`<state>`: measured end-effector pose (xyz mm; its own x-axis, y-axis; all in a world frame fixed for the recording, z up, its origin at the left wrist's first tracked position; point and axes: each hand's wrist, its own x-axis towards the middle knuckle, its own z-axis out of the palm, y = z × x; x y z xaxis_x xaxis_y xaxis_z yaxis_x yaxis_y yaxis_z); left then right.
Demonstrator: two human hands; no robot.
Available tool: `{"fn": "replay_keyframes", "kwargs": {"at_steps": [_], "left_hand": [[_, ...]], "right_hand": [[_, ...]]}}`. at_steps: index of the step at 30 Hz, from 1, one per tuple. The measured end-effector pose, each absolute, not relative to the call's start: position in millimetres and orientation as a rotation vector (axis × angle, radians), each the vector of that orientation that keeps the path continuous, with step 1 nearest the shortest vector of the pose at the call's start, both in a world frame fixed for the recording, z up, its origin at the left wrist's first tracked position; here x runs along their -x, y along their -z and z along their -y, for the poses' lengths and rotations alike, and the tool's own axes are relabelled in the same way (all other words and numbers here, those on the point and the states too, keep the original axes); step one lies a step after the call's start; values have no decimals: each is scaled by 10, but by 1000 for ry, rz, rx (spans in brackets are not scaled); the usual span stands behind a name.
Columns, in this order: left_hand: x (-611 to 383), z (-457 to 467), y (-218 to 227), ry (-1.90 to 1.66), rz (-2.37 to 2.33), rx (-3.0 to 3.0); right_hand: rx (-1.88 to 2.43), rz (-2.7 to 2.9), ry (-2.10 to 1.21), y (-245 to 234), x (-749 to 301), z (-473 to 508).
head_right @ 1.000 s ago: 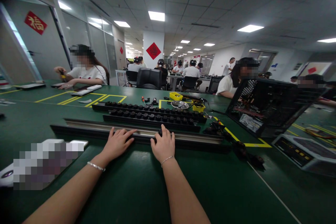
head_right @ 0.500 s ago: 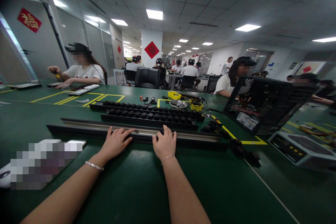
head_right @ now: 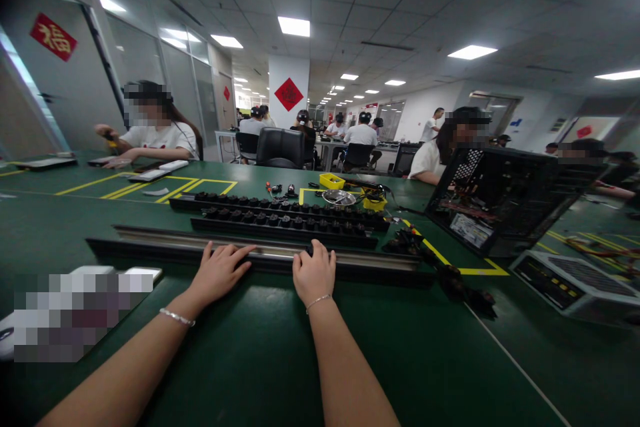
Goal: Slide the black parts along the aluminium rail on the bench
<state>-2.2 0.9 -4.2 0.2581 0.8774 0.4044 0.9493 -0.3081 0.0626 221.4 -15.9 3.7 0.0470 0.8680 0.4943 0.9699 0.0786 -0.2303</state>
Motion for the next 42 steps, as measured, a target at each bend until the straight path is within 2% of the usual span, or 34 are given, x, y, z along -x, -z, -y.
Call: {"fn": "replay_keyframes", "kwargs": {"at_steps": [11, 24, 42], "left_hand": [[32, -4, 31, 543, 1722, 2333], [31, 1, 20, 543, 1740, 2345], [26, 4, 8, 532, 1746, 2348]], "right_hand": [[1817, 1769, 288, -16, -2294, 123], [1759, 1621, 84, -57, -2366, 71], [1847, 1494, 74, -69, -2407, 52]]}}
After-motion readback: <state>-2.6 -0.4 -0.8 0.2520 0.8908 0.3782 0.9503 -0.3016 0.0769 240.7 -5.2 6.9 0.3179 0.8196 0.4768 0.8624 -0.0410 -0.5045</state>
